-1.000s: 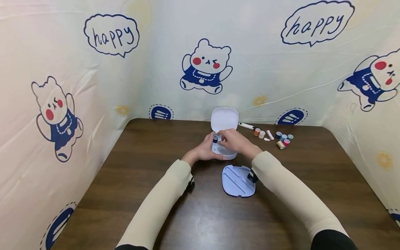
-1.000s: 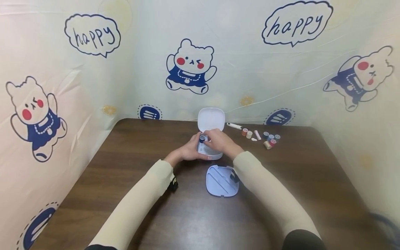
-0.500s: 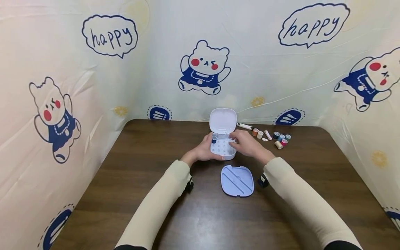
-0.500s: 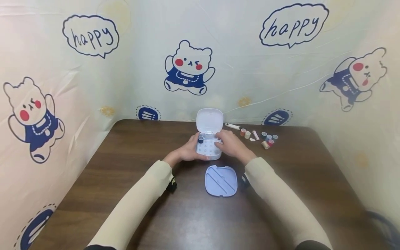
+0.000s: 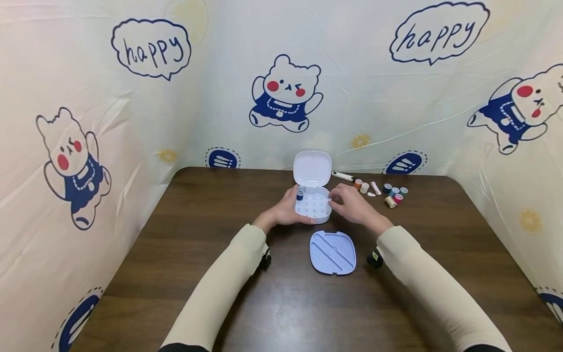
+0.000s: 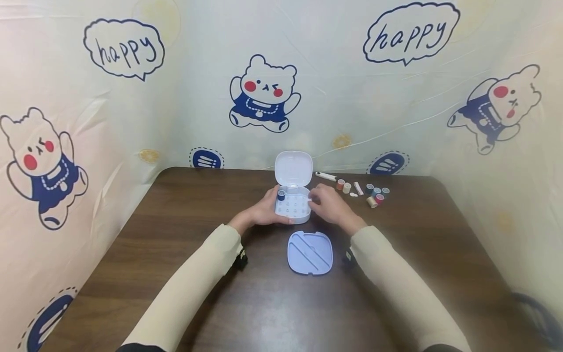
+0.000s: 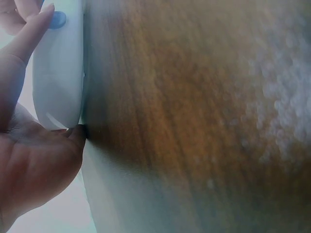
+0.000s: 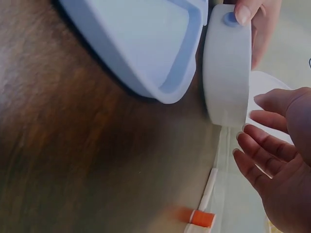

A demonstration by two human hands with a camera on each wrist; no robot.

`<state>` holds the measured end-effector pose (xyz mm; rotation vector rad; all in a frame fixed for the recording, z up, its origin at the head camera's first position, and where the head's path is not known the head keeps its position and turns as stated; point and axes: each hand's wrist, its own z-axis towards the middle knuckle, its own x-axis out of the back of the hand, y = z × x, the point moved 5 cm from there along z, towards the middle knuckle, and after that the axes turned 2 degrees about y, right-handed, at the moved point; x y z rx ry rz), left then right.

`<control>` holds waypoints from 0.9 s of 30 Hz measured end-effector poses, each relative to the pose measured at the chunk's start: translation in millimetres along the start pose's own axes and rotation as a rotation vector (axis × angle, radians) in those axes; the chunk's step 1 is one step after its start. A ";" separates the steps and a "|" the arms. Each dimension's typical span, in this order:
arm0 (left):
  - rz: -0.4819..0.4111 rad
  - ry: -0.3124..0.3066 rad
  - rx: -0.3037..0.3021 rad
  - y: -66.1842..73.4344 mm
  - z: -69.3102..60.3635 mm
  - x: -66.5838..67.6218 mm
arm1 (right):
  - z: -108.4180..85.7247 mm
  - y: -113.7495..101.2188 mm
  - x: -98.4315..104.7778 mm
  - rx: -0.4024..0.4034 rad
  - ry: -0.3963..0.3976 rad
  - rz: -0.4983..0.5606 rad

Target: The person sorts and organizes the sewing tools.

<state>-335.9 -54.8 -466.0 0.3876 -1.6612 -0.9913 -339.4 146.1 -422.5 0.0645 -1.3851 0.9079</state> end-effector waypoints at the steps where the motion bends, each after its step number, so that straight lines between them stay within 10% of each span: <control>1: 0.002 0.003 -0.005 0.5 0.2 0.2 | -0.6 0.7 0.0 -0.001 0.002 -0.003; 18: -0.004 0.003 0.003 3.3 -0.9 -1.3 | -18.0 17.7 5.1 -0.067 0.020 -0.029; 27: -0.020 0.012 -0.001 1.9 -0.5 0.3 | -29.7 44.1 16.4 -0.232 0.119 -0.051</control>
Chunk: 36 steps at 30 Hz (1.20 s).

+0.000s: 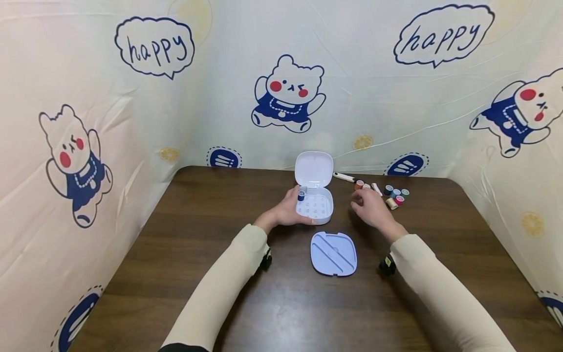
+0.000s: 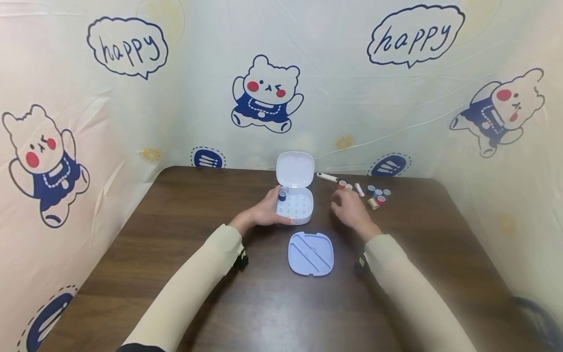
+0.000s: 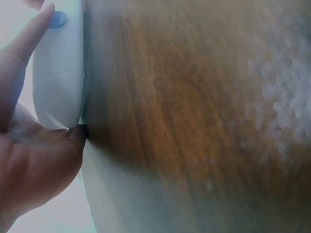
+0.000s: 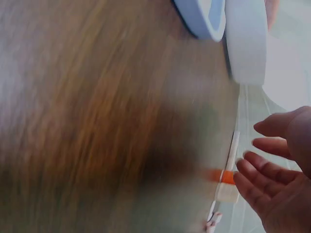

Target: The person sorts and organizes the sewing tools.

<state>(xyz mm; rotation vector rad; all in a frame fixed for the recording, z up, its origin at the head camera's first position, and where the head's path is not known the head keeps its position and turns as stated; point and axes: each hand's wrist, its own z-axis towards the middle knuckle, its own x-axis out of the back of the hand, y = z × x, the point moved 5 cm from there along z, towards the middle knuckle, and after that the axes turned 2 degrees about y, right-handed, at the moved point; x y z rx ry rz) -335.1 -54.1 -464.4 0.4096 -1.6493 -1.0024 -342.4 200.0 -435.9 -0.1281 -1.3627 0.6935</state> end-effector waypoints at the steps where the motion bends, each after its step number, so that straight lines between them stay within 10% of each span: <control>1: -0.003 0.000 0.001 0.0 0.2 0.1 | -0.4 2.5 1.9 -0.017 0.010 0.009; 22: 0.009 -0.018 0.031 -2.9 0.3 -0.4 | 4.4 44.2 10.5 -0.290 0.161 0.093; 36: 0.013 -0.029 0.053 -3.7 0.5 -1.6 | 15.7 50.4 4.8 -0.312 0.184 0.110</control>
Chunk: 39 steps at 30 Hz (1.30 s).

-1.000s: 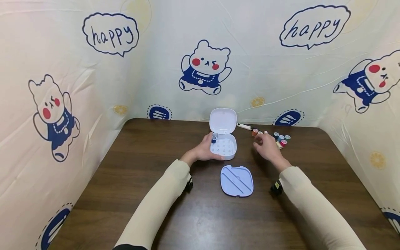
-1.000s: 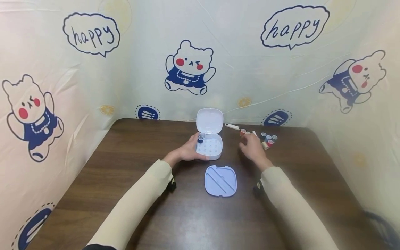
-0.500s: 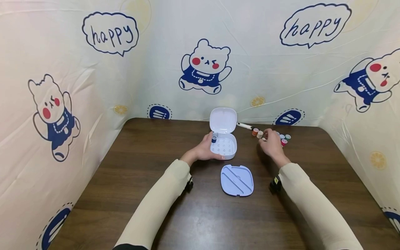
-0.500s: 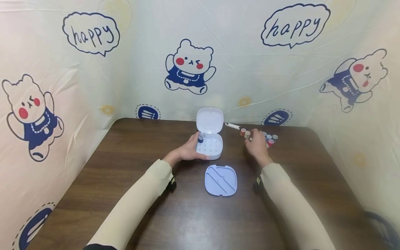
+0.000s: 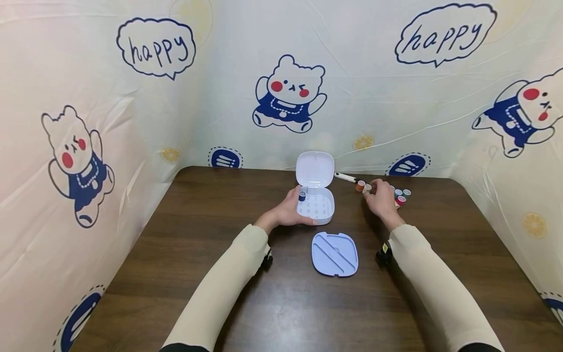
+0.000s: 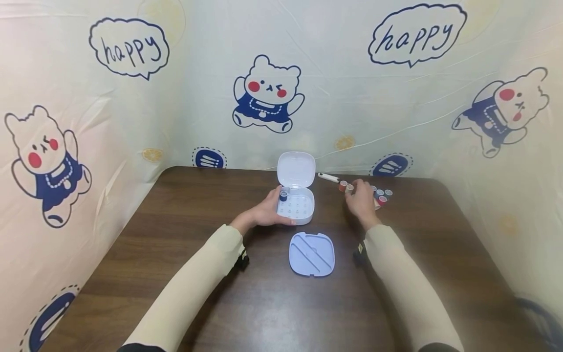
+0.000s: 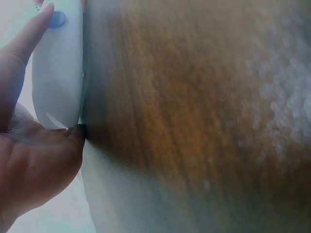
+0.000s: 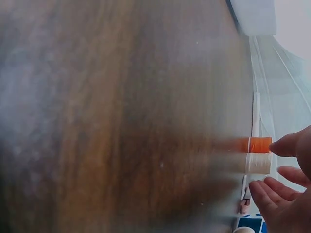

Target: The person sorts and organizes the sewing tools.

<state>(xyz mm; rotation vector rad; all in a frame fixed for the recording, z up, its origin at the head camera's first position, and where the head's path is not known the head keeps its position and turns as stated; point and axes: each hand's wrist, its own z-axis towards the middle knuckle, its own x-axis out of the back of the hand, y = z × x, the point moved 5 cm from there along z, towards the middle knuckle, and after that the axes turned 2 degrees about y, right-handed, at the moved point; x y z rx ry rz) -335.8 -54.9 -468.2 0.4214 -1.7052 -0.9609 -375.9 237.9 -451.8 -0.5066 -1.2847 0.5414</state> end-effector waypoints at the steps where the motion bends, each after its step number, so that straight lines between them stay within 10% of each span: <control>1: 0.000 0.000 0.002 0.1 0.0 -0.1 | 0.3 0.2 -0.4 -0.003 0.000 0.000; 39: -0.018 -0.014 0.033 0.7 -1.0 0.8 | 9.1 8.1 -4.2 -0.022 0.020 0.045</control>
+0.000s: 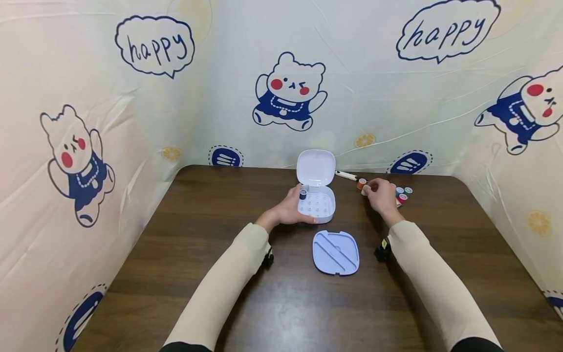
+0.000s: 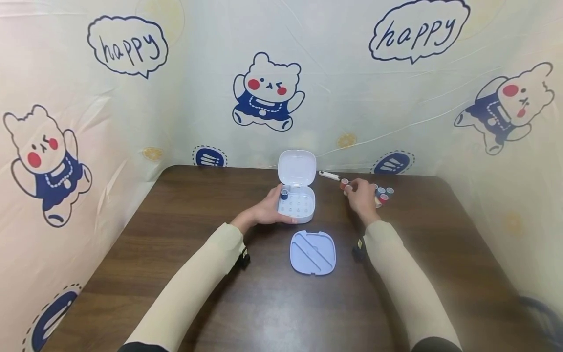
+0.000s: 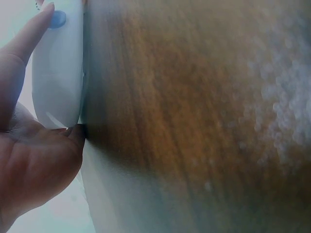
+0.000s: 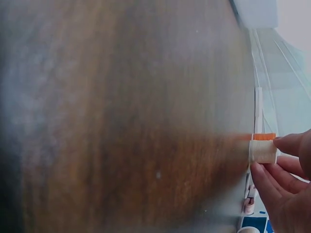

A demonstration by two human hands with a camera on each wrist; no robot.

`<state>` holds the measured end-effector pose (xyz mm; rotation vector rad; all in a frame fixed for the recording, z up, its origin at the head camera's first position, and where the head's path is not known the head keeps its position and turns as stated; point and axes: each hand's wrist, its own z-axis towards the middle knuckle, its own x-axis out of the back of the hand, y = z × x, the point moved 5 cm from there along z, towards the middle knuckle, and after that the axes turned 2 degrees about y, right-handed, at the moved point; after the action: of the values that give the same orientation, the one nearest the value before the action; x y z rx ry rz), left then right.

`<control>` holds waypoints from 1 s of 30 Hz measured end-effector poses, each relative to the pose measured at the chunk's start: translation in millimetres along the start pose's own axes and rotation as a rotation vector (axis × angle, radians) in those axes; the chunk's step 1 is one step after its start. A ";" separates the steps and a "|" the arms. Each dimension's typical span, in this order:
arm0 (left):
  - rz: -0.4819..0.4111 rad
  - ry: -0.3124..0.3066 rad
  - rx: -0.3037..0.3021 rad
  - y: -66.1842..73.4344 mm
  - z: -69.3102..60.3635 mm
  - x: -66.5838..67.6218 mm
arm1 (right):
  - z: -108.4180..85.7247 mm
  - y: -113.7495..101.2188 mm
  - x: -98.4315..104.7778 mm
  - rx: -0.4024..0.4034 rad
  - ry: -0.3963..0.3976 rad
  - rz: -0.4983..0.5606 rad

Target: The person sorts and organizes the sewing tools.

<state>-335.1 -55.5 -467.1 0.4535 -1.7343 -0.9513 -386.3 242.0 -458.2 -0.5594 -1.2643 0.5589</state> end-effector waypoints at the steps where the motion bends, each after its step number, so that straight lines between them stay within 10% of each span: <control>1: 0.001 0.000 0.001 -0.3 0.3 -0.1 | -0.4 -0.5 0.1 0.003 -0.003 -0.001; 30: 0.017 -0.003 0.007 -1.7 1.1 -1.5 | -14.3 -14.6 -8.9 -0.026 -0.140 0.108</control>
<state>-335.8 -55.1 -469.4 0.4418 -1.7426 -0.9348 -373.0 224.0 -457.8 -0.6218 -1.3808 0.6823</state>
